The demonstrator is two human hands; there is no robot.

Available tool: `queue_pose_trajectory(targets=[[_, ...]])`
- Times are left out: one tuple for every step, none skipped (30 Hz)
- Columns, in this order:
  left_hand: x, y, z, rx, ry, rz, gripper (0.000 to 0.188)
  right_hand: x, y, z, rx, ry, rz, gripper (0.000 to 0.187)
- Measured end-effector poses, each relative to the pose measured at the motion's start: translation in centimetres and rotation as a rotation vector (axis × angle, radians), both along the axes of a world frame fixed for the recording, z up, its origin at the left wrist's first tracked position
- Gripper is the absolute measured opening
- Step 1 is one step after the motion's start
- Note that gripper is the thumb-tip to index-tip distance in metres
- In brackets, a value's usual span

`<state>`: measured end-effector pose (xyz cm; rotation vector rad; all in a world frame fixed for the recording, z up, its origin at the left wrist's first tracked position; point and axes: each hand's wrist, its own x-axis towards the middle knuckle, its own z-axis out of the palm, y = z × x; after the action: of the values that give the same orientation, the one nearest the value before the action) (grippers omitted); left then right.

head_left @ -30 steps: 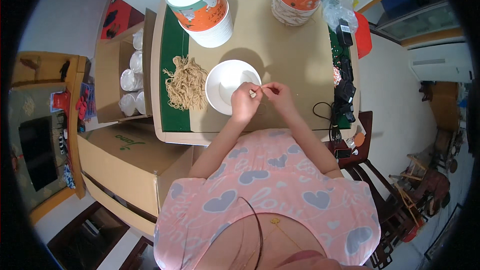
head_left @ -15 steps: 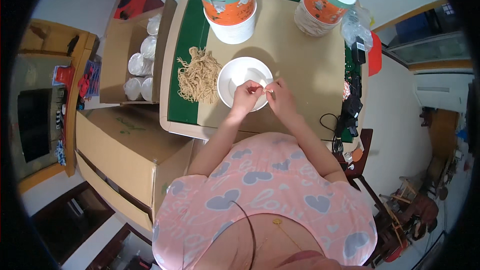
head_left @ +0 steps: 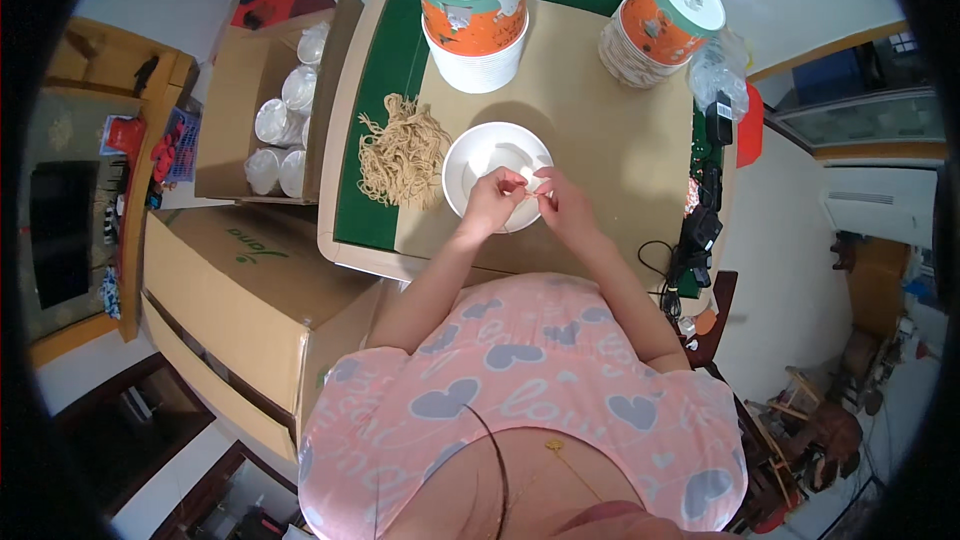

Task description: Placing rubber bands around plastic bowls for organization or packaging.

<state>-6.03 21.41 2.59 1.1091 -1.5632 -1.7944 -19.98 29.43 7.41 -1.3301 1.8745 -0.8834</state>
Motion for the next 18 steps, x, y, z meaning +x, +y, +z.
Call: queue_pose_trajectory(targets=[[-0.2, 0.1, 0.7, 0.005, 0.002, -0.005, 0.014, -0.3, 0.2, -0.2, 0.019, -0.014, -0.014, 0.034], [-0.3, 0.1, 2.2, -0.026, -0.077, -0.092, 0.016, -0.3, 0.4, 0.0, 0.026, -0.013, -0.018, 0.034], [-0.4, 0.1, 3.3, -0.058, -0.155, -0.181, 0.019, -0.3, 0.5, 0.3, 0.012, -0.018, -0.058, 0.035], [-0.5, 0.4, 3.8, -0.053, -0.155, -0.183, 0.019, -0.1, 0.6, 0.7, -0.003, -0.024, -0.095, 0.035], [-0.7, 0.8, 4.2, -0.124, -0.170, -0.185, 0.020, -0.1, 0.6, 0.7, 0.001, -0.025, -0.097, 0.035], [-0.9, 1.1, 4.3, -0.196, -0.185, -0.187, 0.022, -0.2, 0.7, 0.8, -0.003, -0.005, -0.097, 0.034], [-1.1, 1.4, 4.0, -0.193, -0.186, -0.190, 0.022, -0.2, 0.7, 0.8, -0.009, 0.015, -0.098, 0.033], [-1.2, 1.5, 3.7, -0.350, -0.199, -0.150, 0.020, -0.1, 0.8, 0.9, -0.006, 0.014, -0.101, 0.033], [-1.3, 1.7, 3.4, -0.507, -0.212, -0.109, 0.018, 0.0, 0.9, 1.0, -0.017, 0.021, -0.100, 0.031], [-1.4, 1.7, 3.6, -0.505, -0.212, -0.113, 0.018, -0.1, 0.9, 1.0, -0.028, 0.027, -0.101, 0.030], [-1.5, 1.7, 3.7, -0.528, -0.260, -0.102, 0.015, -0.2, 1.0, 0.9, -0.027, 0.026, -0.104, 0.030], [-1.6, 1.8, 3.9, -0.550, -0.308, -0.091, 0.012, -0.3, 1.0, 0.6, -0.022, 0.028, -0.079, 0.027], [-1.6, 1.8, 4.0, -0.549, -0.311, -0.094, 0.012, -0.3, 1.1, 0.5, -0.016, 0.030, -0.052, 0.025], [-1.6, 1.9, 4.1, -0.545, -0.308, -0.073, 0.012, -0.3, 1.1, 0.4, -0.015, 0.027, -0.053, 0.025], [-1.6, 2.0, 4.2, -0.542, -0.306, -0.052, 0.011, -0.4, 1.1, 0.4, -0.025, 0.024, -0.040, 0.021], [-1.6, 2.0, 4.2, -0.542, -0.308, -0.054, 0.011, -0.4, 1.1, 0.4, -0.036, 0.022, -0.027, 0.017], [-1.4, 1.9, 4.3, -0.559, -0.310, -0.039, 0.011, -0.5, 1.0, 0.2, -0.036, 0.019, -0.028, 0.017], [-1.3, 1.9, 4.4, -0.575, -0.311, -0.023, 0.011, -0.6, 0.9, 0.1, -0.070, 0.047, -0.004, 0.012]])
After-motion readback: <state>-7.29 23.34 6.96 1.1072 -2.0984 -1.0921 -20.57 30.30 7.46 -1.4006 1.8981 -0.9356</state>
